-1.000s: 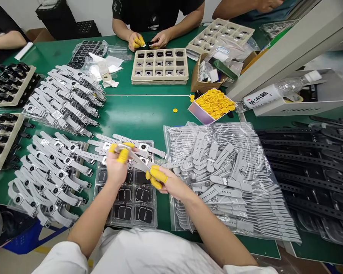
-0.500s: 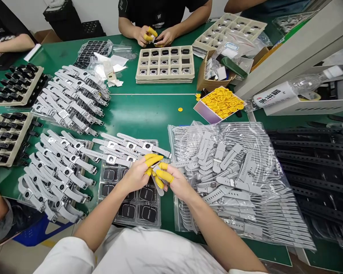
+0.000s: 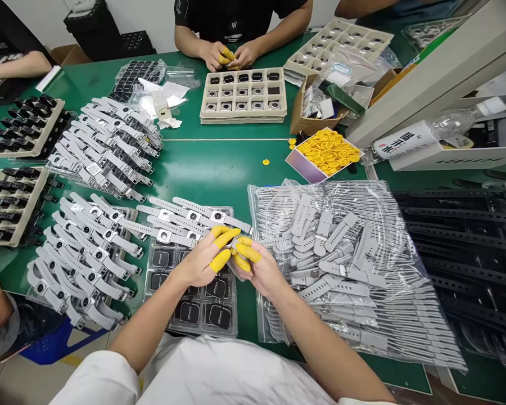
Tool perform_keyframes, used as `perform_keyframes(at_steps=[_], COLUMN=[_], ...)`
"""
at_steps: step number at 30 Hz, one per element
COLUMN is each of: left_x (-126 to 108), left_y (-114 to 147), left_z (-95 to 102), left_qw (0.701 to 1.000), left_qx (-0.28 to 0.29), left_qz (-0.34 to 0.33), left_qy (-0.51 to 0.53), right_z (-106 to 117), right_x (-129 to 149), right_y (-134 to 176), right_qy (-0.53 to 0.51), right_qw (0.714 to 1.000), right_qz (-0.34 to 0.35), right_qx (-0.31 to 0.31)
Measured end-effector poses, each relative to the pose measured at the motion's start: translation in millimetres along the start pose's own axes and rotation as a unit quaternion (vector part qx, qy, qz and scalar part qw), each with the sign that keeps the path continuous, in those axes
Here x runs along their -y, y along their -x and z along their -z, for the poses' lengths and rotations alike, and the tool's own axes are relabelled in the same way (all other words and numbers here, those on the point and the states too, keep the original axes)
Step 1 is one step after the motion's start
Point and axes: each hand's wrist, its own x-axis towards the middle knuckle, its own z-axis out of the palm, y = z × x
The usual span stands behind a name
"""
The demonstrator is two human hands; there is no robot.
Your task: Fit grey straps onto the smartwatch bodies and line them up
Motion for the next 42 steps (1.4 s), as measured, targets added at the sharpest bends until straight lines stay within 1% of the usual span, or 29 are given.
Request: perform_keyframes(at_steps=[6,8,11,13,15,18,20,22,23,25,28,30,32,34,36,39,41,42], left_x=[0.1,0.5,0.1,-0.2,-0.1,-1.4,-5.1,-10.6,-13.4,-17.3,-15.8,-11.3,-7.0,-4.9,-4.8,-4.0,-1.2,0.6], left_y=[-2.7,-2.4,-1.0,-0.5,-0.8,-2.3,-2.8,-1.9,-0.5,4.1,16.0,26.1,35.6,42.5,45.1,42.2,39.2,38.5], left_z=[0.1,-0.5,0.1,1.2,2.4,4.3,8.2,17.3,24.4,43.2,76.5,94.8,105.6,108.0,102.7,85.0,70.8,64.5], left_qw=[0.998,0.996,0.986,0.982,0.988,0.997,0.999,0.998,0.997,0.991,0.971,0.953,0.941,0.939,0.943,0.935,0.923,0.919], left_qx=[-0.010,-0.004,0.017,0.031,0.035,0.024,0.022,0.027,0.032,0.041,0.053,0.063,0.072,0.086,0.118,0.172,0.176,0.165], left_qz=[-0.039,-0.038,-0.028,-0.021,-0.014,-0.014,-0.016,-0.011,-0.003,0.033,0.096,0.097,0.083,0.081,0.076,0.060,0.054,0.050], left_qy=[-0.046,-0.081,-0.162,-0.186,-0.152,-0.065,-0.040,-0.054,-0.071,-0.121,-0.214,-0.279,-0.320,-0.322,-0.300,-0.304,-0.338,-0.355], right_z=[-0.1,-0.1,0.6,1.1,1.5,2.3,3.6,5.6,6.7,8.9,11.6,13.0,14.2,15.3,15.9,14.2,11.0,9.2], right_x=[2.2,2.0,0.3,-1.0,-2.4,-4.9,-5.3,-2.8,-0.2,7.0,18.1,22.5,23.8,23.3,22.0,20.4,20.6,21.7], right_y=[-0.3,-0.5,-1.1,-1.3,-1.4,-1.4,-1.1,-0.1,0.6,1.9,3.1,4.2,7.2,12.8,20.1,30.2,36.3,39.7], right_qy=[-0.032,-0.027,-0.004,0.009,0.021,0.043,0.081,0.162,0.220,0.351,0.510,0.571,0.617,0.655,0.686,0.738,0.775,0.787], right_qw=[0.999,0.999,0.999,0.999,0.999,0.999,0.996,0.984,0.970,0.926,0.847,0.806,0.768,0.734,0.706,0.660,0.624,0.610], right_qz=[-0.023,-0.026,-0.036,-0.037,-0.030,-0.011,0.021,0.077,0.105,0.139,0.144,0.156,0.171,0.178,0.174,0.133,0.095,0.083], right_qx=[0.024,0.017,-0.003,-0.007,0.000,0.013,0.014,0.004,0.002,0.012,0.039,0.031,0.017,0.015,0.028,0.038,0.032,0.028])
